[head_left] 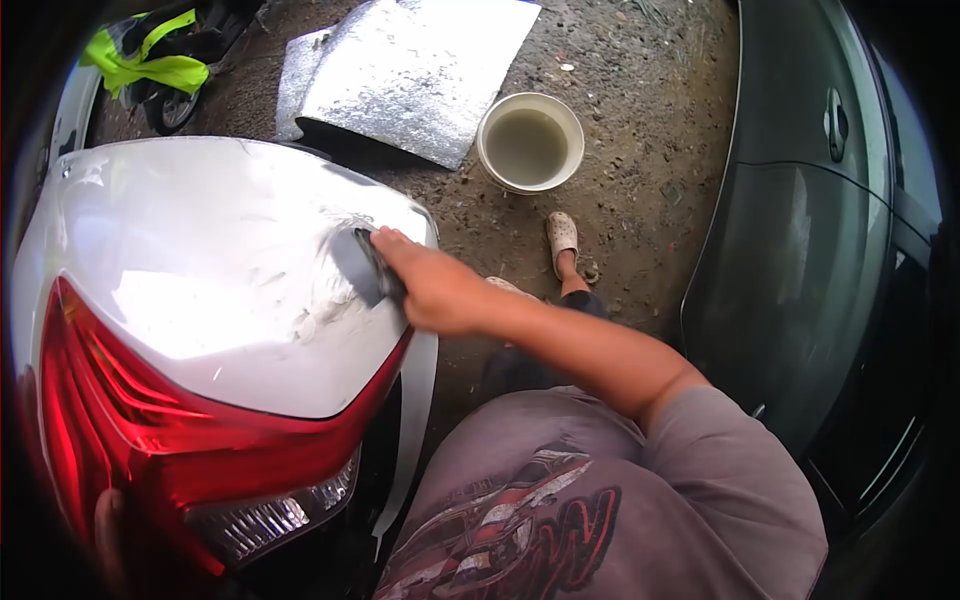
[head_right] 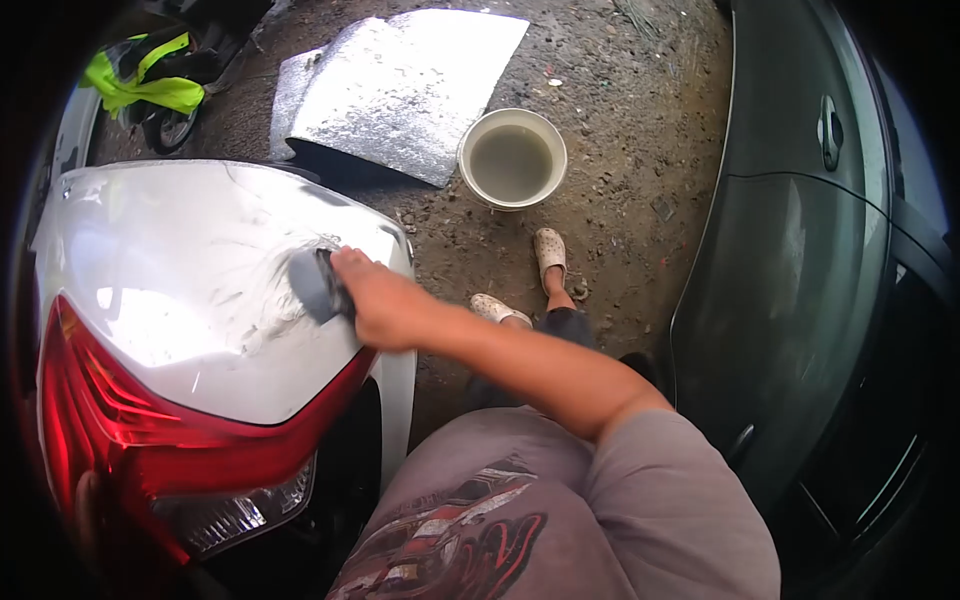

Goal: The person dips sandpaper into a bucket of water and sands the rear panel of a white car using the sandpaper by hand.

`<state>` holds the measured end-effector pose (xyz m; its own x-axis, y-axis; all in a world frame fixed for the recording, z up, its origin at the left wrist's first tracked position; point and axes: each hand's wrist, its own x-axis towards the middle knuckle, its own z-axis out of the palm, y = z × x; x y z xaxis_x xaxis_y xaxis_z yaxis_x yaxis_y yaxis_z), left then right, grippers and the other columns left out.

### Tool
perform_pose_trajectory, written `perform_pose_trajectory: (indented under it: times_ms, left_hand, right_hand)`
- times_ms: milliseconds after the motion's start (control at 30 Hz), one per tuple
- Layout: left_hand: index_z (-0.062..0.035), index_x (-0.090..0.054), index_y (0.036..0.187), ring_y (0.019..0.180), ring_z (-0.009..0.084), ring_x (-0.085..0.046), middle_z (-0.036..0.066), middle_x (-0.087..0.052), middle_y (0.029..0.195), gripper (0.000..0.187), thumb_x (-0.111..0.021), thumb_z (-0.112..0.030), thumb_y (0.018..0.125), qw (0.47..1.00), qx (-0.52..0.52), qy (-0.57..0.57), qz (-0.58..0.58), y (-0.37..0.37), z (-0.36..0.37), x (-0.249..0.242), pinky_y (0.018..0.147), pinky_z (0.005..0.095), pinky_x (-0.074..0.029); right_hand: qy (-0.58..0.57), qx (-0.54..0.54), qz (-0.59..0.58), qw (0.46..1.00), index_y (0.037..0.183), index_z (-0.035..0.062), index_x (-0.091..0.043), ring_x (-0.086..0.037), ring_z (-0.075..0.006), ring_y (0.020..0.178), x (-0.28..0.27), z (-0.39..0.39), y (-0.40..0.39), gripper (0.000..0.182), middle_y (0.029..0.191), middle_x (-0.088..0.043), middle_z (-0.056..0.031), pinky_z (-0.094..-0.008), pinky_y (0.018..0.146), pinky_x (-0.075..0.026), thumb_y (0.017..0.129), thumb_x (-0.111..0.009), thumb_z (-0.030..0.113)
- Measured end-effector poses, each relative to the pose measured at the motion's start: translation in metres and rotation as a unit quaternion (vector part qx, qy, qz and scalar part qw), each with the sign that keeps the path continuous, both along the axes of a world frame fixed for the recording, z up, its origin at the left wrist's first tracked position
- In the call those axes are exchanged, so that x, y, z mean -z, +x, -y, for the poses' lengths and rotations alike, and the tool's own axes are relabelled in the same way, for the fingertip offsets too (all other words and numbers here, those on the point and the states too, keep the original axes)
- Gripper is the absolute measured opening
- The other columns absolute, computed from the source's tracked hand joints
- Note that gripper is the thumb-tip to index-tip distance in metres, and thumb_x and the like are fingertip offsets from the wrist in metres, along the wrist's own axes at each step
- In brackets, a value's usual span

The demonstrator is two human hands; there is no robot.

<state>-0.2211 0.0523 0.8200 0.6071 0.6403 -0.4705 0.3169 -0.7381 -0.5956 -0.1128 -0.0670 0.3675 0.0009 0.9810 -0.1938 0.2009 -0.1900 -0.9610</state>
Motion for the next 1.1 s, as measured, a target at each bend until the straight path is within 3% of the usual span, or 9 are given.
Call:
perform_pose_trajectory:
  times_ms: [167,300,367,400,467,633,767,900,1100]
  left_hand:
    - [-0.0014,-0.049,0.161,0.137,0.0468,-0.061,0.028,-0.06,0.151,0.092,-0.082,-0.054,0.093,0.999,-0.004,-0.005,-0.033,-0.002,0.006,0.005,0.112,0.0518,-0.051]
    - [-0.0011,-0.048,0.161,0.137,0.047,-0.061,0.029,-0.06,0.151,0.095,-0.082,-0.057,0.092,1.0,-0.001,-0.007,-0.026,-0.003,0.014,0.004,0.111,0.0535,-0.052]
    - [-0.0275,-0.038,0.17,0.149,0.0337,-0.055,0.009,-0.05,0.168,0.085,-0.077,-0.049,0.098,0.995,-0.059,0.066,-0.055,0.003,0.016,0.005,0.124,0.049,-0.045]
    - [-0.0275,-0.038,0.17,0.149,0.0337,-0.055,0.009,-0.05,0.168,0.085,-0.077,-0.049,0.098,0.995,-0.059,0.067,-0.055,0.003,0.011,0.007,0.124,0.049,-0.045]
    - [-0.0003,-0.048,0.161,0.137,0.0477,-0.061,0.029,-0.06,0.151,0.096,-0.082,-0.057,0.091,0.999,0.014,0.002,-0.042,0.0,-0.003,0.009,0.111,0.055,-0.052]
    - [0.0008,-0.048,0.16,0.14,0.0484,-0.059,0.03,-0.058,0.154,0.095,-0.081,-0.058,0.093,1.0,0.01,-0.011,-0.017,-0.005,-0.013,0.008,0.112,0.0553,-0.052]
    - [0.0015,-0.049,0.16,0.141,0.047,-0.059,0.029,-0.057,0.156,0.094,-0.079,-0.06,0.094,0.999,-0.006,0.002,-0.044,0.004,-0.015,0.009,0.114,0.0549,-0.051]
    - [0.0016,-0.05,0.159,0.141,0.0458,-0.06,0.029,-0.059,0.154,0.093,-0.077,-0.06,0.095,0.999,-0.007,0.033,-0.038,0.004,-0.01,0.013,0.115,0.0544,-0.051]
    - [0.0024,-0.053,0.157,0.139,0.0461,-0.061,0.029,-0.061,0.152,0.086,-0.075,-0.057,0.099,1.0,-0.019,-0.002,-0.008,0.008,-0.021,0.019,0.113,0.0539,-0.052]
  right_hand:
    - [0.118,0.055,0.009,0.991,0.169,-0.0031,-0.025,-0.03,-0.0425,0.162,-0.033,0.034,-0.012,0.086,0.171,-0.033,-0.0313,-0.0487,0.135,-0.026,0.089,-0.055,-0.005]
    - [0.081,0.023,-0.028,0.996,0.169,-0.0049,-0.024,-0.03,-0.0441,0.162,0.006,0.001,0.0,0.084,0.171,-0.033,-0.0326,-0.0498,0.135,-0.025,0.091,-0.057,-0.004]
    - [0.086,0.037,-0.029,0.995,0.169,-0.005,-0.024,-0.03,-0.0442,0.162,0.011,0.009,-0.007,0.084,0.171,-0.033,-0.0326,-0.0502,0.135,-0.025,0.092,-0.057,-0.004]
    - [0.092,0.048,-0.029,0.994,0.17,-0.0052,-0.023,-0.03,-0.0443,0.162,0.004,0.012,-0.008,0.085,0.171,-0.032,-0.0326,-0.0506,0.135,-0.024,0.092,-0.057,-0.003]
    - [0.131,0.028,-0.037,0.99,0.171,-0.004,-0.021,-0.028,-0.0443,0.163,-0.037,0.034,-0.004,0.094,0.173,-0.031,-0.0316,-0.0525,0.136,-0.021,0.083,-0.055,-0.009]
    - [0.058,-0.022,-0.071,0.996,0.168,-0.0103,-0.023,-0.023,-0.0462,0.165,0.036,-0.008,0.01,0.094,0.173,-0.027,-0.0351,-0.0573,0.135,-0.018,0.079,-0.053,-0.008]
    - [0.147,0.011,-0.084,0.986,0.168,-0.0076,-0.024,-0.026,-0.0429,0.165,-0.029,0.036,0.006,0.093,0.174,-0.03,-0.0304,-0.0587,0.134,-0.019,0.081,-0.055,-0.007]
    - [0.068,-0.029,-0.061,0.995,0.17,-0.0077,-0.018,-0.022,-0.0448,0.165,0.035,0.001,0.005,0.096,0.174,-0.026,-0.0332,-0.0593,0.135,-0.018,0.083,-0.058,-0.003]
    - [0.123,0.013,-0.085,0.989,0.17,-0.0043,-0.021,-0.028,-0.0413,0.164,0.0,0.024,0.0,0.093,0.173,-0.033,-0.0295,-0.0594,0.134,-0.019,0.083,-0.053,-0.006]
